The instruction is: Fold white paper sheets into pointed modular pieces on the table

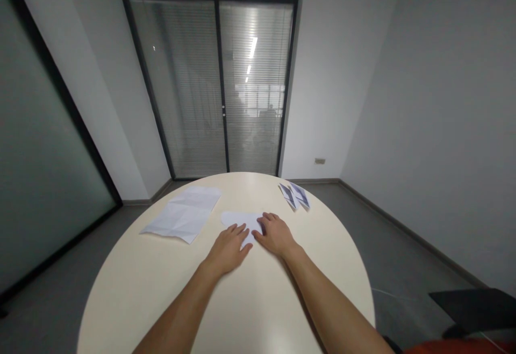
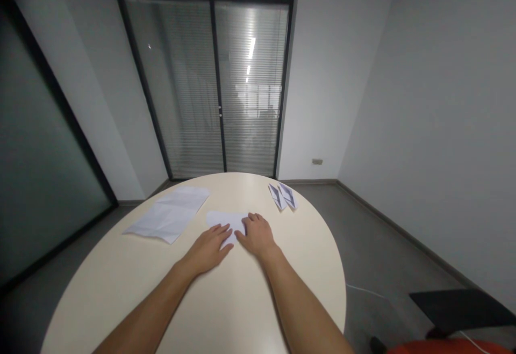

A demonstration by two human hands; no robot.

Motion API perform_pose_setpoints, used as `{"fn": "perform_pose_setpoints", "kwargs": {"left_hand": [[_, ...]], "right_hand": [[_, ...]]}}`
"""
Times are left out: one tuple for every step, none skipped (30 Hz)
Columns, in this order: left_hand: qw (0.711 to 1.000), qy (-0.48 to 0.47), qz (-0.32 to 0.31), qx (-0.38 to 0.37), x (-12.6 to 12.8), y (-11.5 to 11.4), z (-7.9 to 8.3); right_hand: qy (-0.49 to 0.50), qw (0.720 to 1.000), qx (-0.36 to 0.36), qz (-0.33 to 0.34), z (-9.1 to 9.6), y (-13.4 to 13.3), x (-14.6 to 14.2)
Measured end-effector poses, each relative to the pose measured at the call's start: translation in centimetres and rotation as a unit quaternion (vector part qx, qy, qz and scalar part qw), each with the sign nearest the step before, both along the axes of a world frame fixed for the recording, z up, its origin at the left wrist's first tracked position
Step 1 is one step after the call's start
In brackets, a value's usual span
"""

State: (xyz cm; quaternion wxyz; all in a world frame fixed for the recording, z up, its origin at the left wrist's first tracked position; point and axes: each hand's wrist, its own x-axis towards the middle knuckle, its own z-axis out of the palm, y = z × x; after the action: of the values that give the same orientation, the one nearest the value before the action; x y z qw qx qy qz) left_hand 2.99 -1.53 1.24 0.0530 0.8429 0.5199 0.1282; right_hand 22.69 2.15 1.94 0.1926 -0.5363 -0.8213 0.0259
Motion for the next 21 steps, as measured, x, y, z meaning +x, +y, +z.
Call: {"fn": "perform_pose_setpoints", "kwargs": {"left_hand": [[1.000, -0.007, -0.008, -0.004, -0.3, 0.1, 0.0], [1.000, -0.015, -0.017, -0.007, -0.6, 0.2, -0.1], [0.999, -0.024, -0.028, -0.009, -0.9, 0.3, 0.0], [0.998, -0.033, -0.043, -0.010, -1.2, 0.4, 0.0], [0.997, -0.045, -0.059, -0.010, -1.5, 0.5, 0.0], [0.995, -0.058, -0.075, -0.011, -1.8, 0.6, 0.1], [0.994, -0.071, -0.088, -0.010, -1.9, 0.6, 0.1], [0.992, -0.082, -0.096, -0.009, -2.0, 0.6, 0.1], [0.991, -0.091, -0.099, -0.006, -2.1, 0.7, 0.2], [0.991, -0.095, -0.097, -0.003, -2.1, 0.6, 0.3], [0.991, -0.095, -0.093, 0.001, -2.0, 0.6, 0.3], [0.992, -0.090, -0.086, 0.005, -2.0, 0.6, 0.5], [0.994, -0.080, -0.076, 0.010, -1.9, 0.5, 0.6], [0.996, -0.068, -0.064, 0.016, -1.8, 0.5, 0.8], [0.997, -0.054, -0.051, 0.021, -1.7, 0.4, 0.9], [0.998, -0.040, -0.037, 0.026, -1.6, 0.3, 1.1], [0.999, -0.028, -0.025, 0.031, -1.5, 0.3, 1.2], [0.999, -0.017, -0.013, 0.035, -1.5, 0.2, 1.3], [0.999, -0.008, -0.002, 0.039, -1.5, 0.2, 1.3], [0.999, 0.000, 0.010, 0.042, -1.6, 0.2, 1.2], [0.999, 0.005, 0.022, 0.047, -1.6, 0.2, 1.2]], "right_hand": [[0.003, 1.000, 0.000, 0.002, -0.1, 0.1, 0.1], [0.006, 1.000, -0.001, 0.003, -0.3, 0.2, 0.1], [0.009, 1.000, -0.002, 0.003, -0.4, 0.3, 0.2], [0.012, 1.000, -0.002, 0.001, -0.5, 0.4, 0.3], [0.014, 1.000, -0.002, -0.002, -0.6, 0.4, 0.3], [0.015, 1.000, -0.001, -0.007, -0.6, 0.5, 0.3], [0.016, 1.000, 0.000, -0.011, -0.6, 0.5, 0.4], [0.017, 1.000, 0.001, -0.015, -0.6, 0.5, 0.3], [0.017, 1.000, 0.002, -0.020, -0.5, 0.5, 0.3], [0.015, 1.000, 0.004, -0.024, -0.4, 0.4, 0.3], [0.012, 1.000, 0.006, -0.028, -0.2, 0.4, 0.2], [0.009, 0.999, 0.006, -0.032, 0.0, 0.3, 0.2], [0.007, 0.999, 0.005, -0.037, 0.3, 0.2, 0.2], [0.006, 0.999, 0.002, -0.040, 0.5, 0.1, 0.1], [0.009, 0.999, -0.004, -0.043, 0.7, 0.0, 0.1], [0.014, 0.999, -0.012, -0.044, 0.9, 0.0, 0.0], [0.022, 0.999, -0.022, -0.043, 1.1, -0.1, 0.0], [0.029, 0.998, -0.032, -0.039, 1.3, -0.2, 0.0], [0.034, 0.998, -0.041, -0.033, 1.4, -0.2, 0.0], [0.037, 0.998, -0.048, -0.022, 1.4, -0.3, -0.1], [0.039, 0.998, -0.052, -0.010, 1.5, -0.3, -0.1]]}}
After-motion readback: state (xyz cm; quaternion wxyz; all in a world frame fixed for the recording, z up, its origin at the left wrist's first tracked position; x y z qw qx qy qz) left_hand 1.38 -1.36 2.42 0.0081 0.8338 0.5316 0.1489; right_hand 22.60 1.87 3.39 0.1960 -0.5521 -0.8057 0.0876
